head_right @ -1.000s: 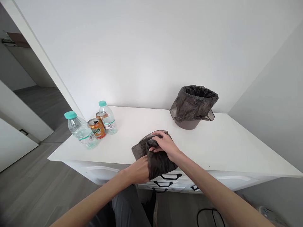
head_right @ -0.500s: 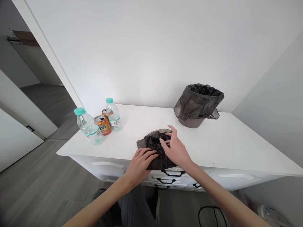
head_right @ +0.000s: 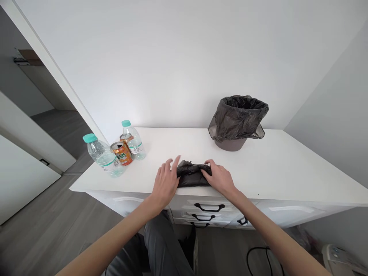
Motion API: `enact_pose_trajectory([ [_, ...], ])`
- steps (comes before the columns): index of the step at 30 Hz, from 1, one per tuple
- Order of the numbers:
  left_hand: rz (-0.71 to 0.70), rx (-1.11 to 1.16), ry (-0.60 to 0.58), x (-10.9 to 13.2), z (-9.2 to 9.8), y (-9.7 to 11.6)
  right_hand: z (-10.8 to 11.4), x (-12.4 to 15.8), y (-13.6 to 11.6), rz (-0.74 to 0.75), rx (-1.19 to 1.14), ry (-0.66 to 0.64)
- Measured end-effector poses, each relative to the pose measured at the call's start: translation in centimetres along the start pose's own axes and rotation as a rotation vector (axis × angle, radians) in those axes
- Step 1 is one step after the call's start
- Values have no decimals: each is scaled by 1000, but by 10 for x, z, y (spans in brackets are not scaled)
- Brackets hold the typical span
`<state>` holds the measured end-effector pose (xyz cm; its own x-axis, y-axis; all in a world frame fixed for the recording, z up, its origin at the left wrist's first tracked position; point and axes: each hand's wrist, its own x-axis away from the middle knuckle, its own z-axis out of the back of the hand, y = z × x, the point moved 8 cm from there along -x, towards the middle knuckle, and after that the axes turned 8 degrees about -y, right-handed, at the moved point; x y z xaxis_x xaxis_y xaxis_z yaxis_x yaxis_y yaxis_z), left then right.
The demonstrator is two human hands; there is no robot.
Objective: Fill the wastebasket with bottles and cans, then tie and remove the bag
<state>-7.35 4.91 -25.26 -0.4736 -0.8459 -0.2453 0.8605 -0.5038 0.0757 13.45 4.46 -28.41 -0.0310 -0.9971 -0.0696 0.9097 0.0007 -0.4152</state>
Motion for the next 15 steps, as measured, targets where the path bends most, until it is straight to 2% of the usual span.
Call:
enact_pose_trajectory([
  [2,-220,-138,85,-2,5,19,5,2,-14,105,81,142],
  [4,-418,-189,60,-2,-1,30,6,13,-35,276,127,260],
  [5,-474,-189,26,-3,-6,30,3,18,-45,358,143,268],
  [8,-474,-133,-81,-9,-24,17,-20,20,-56,459,187,150],
  [11,-402,-48,-160,-13,-42,-2,-42,7,-39,348,197,11],
  [15,-341,48,-177,-13,-53,-18,-57,-4,-20,257,152,-91],
])
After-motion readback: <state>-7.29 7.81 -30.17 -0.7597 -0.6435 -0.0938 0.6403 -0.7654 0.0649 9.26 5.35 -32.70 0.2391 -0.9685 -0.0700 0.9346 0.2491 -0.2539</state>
